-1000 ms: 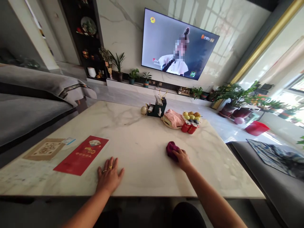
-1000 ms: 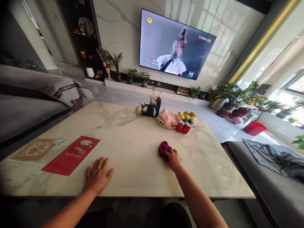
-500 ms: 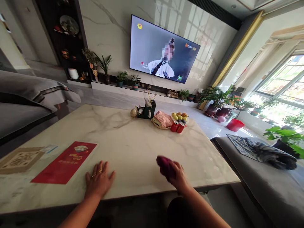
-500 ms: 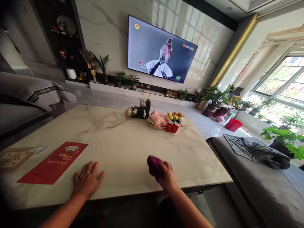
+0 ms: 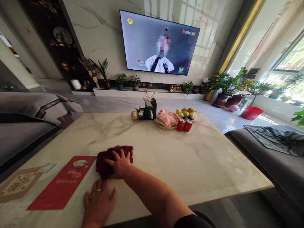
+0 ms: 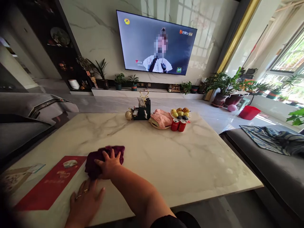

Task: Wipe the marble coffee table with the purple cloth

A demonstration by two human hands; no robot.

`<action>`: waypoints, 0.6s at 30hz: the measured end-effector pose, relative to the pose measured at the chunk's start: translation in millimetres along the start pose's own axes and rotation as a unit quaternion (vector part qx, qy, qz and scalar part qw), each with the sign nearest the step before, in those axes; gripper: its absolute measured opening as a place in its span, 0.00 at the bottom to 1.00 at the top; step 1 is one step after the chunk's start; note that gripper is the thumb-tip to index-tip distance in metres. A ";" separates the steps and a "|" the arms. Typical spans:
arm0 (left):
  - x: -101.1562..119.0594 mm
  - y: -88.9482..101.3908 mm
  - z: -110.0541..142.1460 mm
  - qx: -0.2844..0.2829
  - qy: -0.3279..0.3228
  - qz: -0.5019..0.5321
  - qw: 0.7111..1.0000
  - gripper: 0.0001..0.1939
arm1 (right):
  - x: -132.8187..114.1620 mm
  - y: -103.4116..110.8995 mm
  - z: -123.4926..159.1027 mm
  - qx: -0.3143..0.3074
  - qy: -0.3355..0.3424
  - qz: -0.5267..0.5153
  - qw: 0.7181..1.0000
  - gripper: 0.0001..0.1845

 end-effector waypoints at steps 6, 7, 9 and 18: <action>0.2 -2.2 -2.5 -0.005 0.000 -0.001 1.000 0.33 | 23.4 -5.4 -6.8 -0.062 0.042 0.038 0.996 0.52; 0.3 -2.1 -2.8 -0.007 0.002 -0.001 1.000 0.33 | 26.2 -3.5 -3.2 -0.053 0.043 0.055 0.996 0.48; 0.6 -1.2 -3.3 -0.008 0.006 0.001 1.000 0.33 | 29.9 -0.2 3.3 -0.028 0.038 0.083 0.995 0.40; -5.2 -12.7 -8.3 0.013 0.000 0.001 1.000 0.33 | 158.1 62.3 80.4 0.083 -0.112 0.144 0.980 0.21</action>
Point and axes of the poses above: each hand's wrist, its own z-axis away from the middle knuckle, its own y-axis out of the back of the hand, x = y × z, the point moved 5 cm from there along -z, towards the middle knuckle, and after that the axes turned 2 degrees about z, right-handed, at the moved point
